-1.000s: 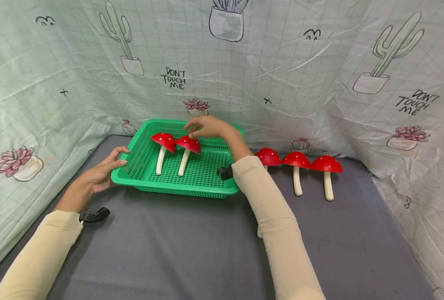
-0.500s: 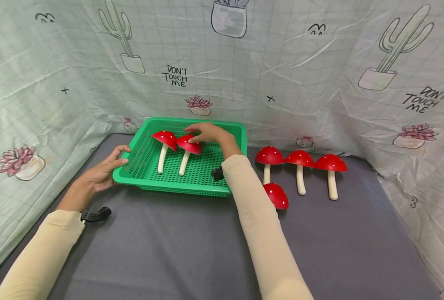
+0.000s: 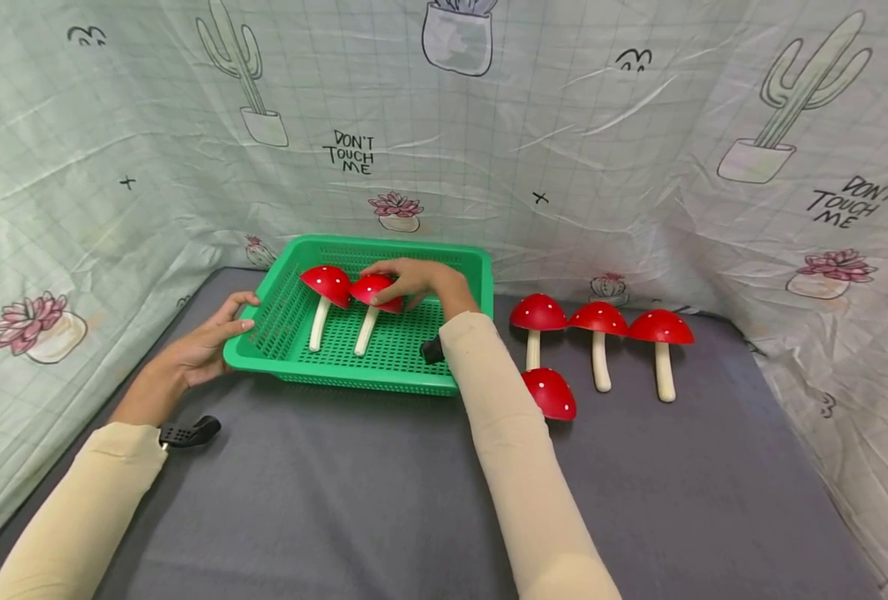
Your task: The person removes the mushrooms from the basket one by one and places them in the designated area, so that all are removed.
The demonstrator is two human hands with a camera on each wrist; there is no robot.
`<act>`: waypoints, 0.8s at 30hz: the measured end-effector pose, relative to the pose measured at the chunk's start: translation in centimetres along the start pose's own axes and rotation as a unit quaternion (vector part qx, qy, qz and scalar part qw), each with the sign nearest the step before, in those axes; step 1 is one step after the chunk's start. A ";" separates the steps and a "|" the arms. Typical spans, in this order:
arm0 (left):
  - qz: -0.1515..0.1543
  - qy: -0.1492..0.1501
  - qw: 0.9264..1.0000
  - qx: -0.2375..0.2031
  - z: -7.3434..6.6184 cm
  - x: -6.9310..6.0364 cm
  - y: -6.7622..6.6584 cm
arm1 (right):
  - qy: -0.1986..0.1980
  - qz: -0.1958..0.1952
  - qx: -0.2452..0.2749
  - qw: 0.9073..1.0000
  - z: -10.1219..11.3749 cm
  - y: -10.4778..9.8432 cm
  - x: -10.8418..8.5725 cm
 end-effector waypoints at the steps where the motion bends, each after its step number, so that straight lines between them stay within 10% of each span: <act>1: 0.001 0.001 1.000 0.000 0.0 0.0 0.0 | 0.000 -0.001 0.001 1.000 0.0 0.0 0.0; 24: -0.020 -0.004 1.000 0.019 -0.3 -0.1 0.4 | -0.070 -0.032 0.029 0.997 2.5 -1.1 -2.4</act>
Point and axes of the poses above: each hand's wrist, its own x-axis towards the middle knuckle, its own y-axis out of the palm, z = x × y, the point moved 1 cm from there along x, towards the middle knuckle, and after that the axes turned 15 degrees about -y, right-handed, at the moved point
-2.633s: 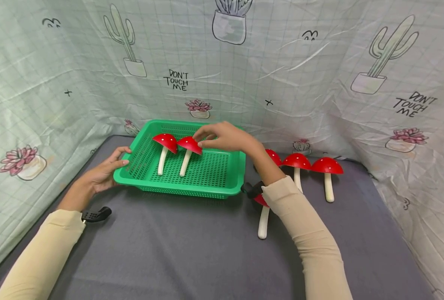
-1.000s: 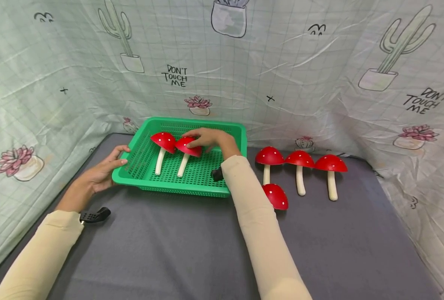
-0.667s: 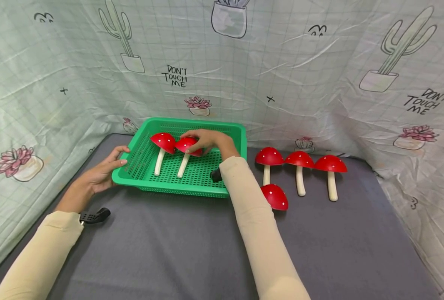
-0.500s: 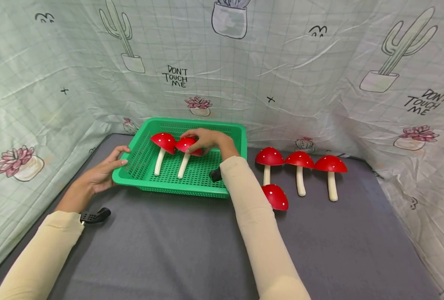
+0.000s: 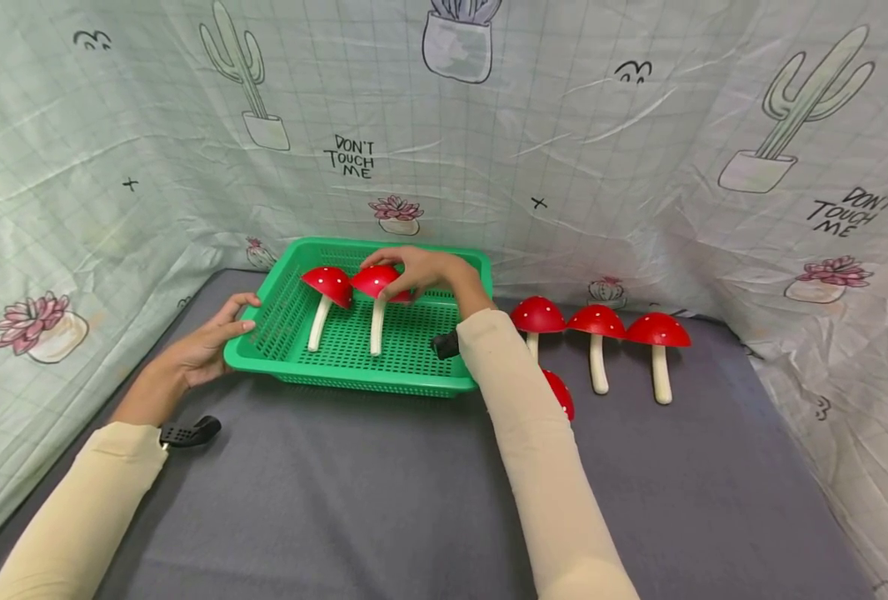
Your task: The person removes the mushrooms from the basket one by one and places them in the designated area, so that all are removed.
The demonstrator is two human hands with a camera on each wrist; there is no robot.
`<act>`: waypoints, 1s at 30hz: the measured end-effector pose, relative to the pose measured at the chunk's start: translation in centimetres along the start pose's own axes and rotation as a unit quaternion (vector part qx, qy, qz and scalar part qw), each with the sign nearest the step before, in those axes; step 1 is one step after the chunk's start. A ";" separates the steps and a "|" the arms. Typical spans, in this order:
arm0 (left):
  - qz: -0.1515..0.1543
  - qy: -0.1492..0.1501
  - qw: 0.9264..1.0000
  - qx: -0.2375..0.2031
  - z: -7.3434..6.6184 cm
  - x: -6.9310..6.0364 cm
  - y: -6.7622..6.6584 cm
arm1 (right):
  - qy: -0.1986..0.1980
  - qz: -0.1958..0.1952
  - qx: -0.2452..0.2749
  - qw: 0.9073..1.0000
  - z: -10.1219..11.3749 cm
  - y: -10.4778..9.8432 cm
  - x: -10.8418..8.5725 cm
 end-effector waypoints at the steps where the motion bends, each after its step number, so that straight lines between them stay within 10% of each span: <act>1: 0.000 -0.001 1.000 0.000 0.0 0.0 0.0 | -0.006 0.001 -0.002 1.000 0.2 -0.1 -0.1; 12: 0.000 -0.007 1.000 -0.006 -0.3 -0.2 -0.1 | -0.049 0.033 -0.102 0.993 2.3 -1.6 -0.8; 30: 0.008 -0.001 1.000 0.001 -0.1 0.8 -0.9 | -0.052 0.031 -0.116 0.991 3.9 -1.7 -2.6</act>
Point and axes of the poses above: each hand's wrist, its own x-axis towards the middle knuckle, its own y-axis out of the palm, z = x × y, the point moved 1 cm from there along x, towards the middle knuckle, and after that the axes turned 15 degrees about -y, right-handed, at the moved point
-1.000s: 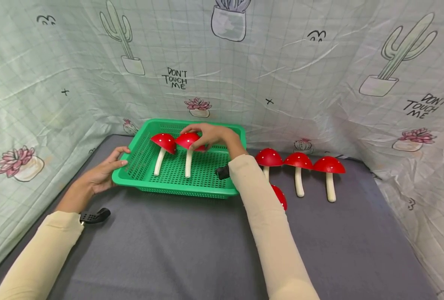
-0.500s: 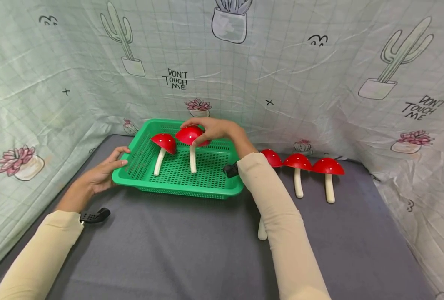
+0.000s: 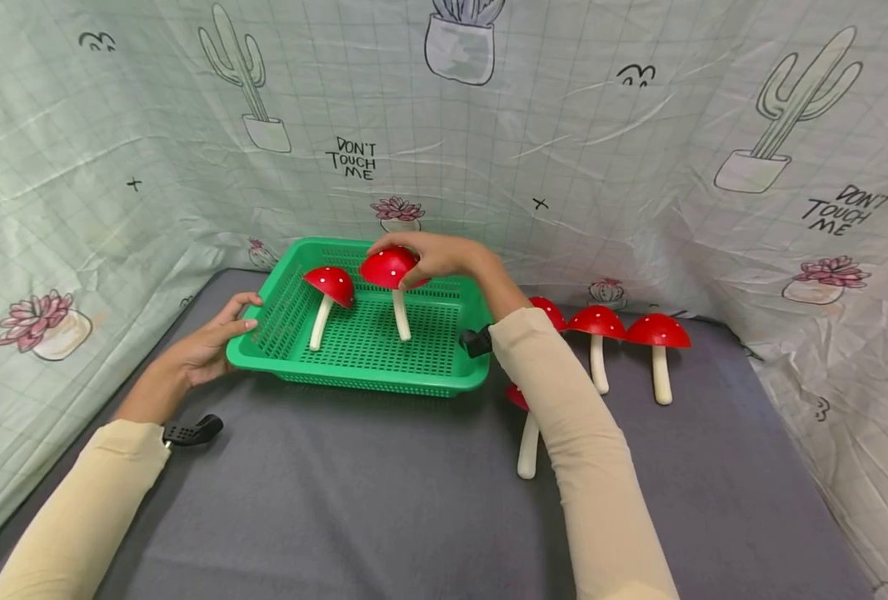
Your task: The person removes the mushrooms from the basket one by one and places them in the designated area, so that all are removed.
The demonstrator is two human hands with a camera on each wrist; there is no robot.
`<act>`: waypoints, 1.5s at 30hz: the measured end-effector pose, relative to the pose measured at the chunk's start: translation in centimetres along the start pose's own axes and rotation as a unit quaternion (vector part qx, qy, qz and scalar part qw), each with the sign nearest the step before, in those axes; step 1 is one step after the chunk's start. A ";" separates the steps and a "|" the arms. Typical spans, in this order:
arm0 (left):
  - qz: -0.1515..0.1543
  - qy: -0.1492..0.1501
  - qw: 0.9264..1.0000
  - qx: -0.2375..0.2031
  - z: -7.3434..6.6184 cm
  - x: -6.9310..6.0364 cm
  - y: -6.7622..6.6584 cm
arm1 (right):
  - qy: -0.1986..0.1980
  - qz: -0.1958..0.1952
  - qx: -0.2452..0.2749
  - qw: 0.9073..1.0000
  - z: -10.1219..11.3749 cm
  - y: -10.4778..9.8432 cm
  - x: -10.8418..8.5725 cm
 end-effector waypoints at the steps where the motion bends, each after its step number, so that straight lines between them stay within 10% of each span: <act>1: -0.003 -0.001 1.000 0.000 0.0 0.0 0.0 | -0.002 -0.004 0.002 1.000 0.1 0.0 -0.2; 24: -0.012 0.002 1.000 0.005 0.2 0.0 0.3 | 0.007 -0.063 -0.050 0.997 1.3 -0.1 -6.7; 45: -0.011 -0.002 1.000 -0.004 0.0 -0.2 0.4 | 0.023 -0.192 -0.102 0.976 2.8 0.5 -13.3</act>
Point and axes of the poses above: each hand's wrist, its own x-axis towards the middle knuckle, its own y-axis out of the palm, z = x × y, the point moved 1 cm from there along x, towards the middle knuckle, and after that the axes turned 15 degrees about -y, right-handed, at the moved point
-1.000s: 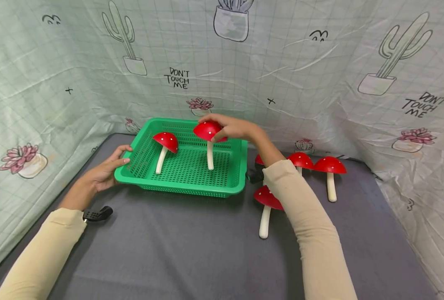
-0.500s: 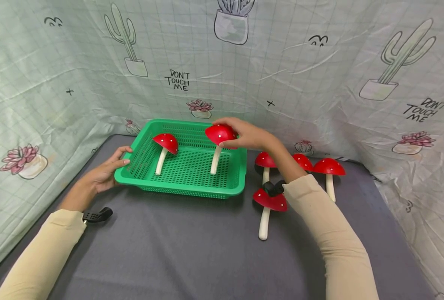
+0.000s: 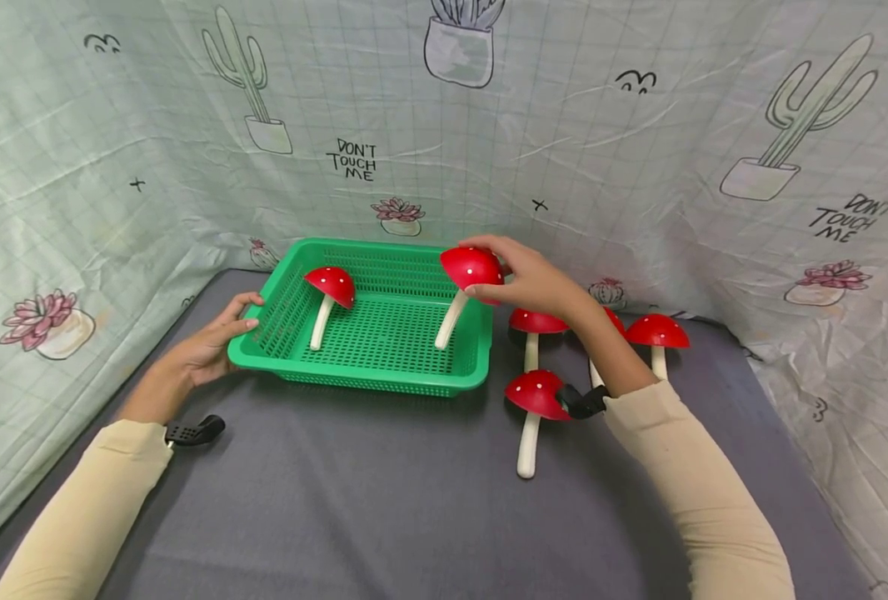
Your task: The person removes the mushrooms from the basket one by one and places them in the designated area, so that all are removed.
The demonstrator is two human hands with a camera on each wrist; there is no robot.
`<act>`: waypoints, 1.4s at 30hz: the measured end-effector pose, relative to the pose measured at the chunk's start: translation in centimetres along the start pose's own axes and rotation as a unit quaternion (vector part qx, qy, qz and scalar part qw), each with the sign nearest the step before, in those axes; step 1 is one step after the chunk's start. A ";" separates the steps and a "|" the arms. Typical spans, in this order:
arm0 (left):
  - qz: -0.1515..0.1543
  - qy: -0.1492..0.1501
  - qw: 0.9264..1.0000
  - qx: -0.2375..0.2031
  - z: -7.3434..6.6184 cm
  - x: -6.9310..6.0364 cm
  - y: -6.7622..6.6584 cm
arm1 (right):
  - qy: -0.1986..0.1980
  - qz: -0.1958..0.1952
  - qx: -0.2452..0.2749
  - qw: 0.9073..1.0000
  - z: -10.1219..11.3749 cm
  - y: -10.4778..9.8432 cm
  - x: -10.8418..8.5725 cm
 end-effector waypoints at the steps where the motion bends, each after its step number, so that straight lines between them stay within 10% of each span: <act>1: 0.001 0.001 1.000 0.001 0.0 0.0 0.0 | 0.001 -0.002 -0.001 1.000 0.1 0.0 -0.2; 42: -0.001 0.007 1.000 0.001 0.3 0.1 -0.2 | 0.088 -0.013 -0.093 0.992 2.0 -2.7 -8.9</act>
Point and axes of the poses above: each hand's wrist, its own x-axis towards the middle knuckle, its own y-axis out of the palm, z = x × y, the point moved 1 cm from there along x, towards the middle knuckle, and after that the axes turned 15 degrees about -y, right-handed, at the moved point
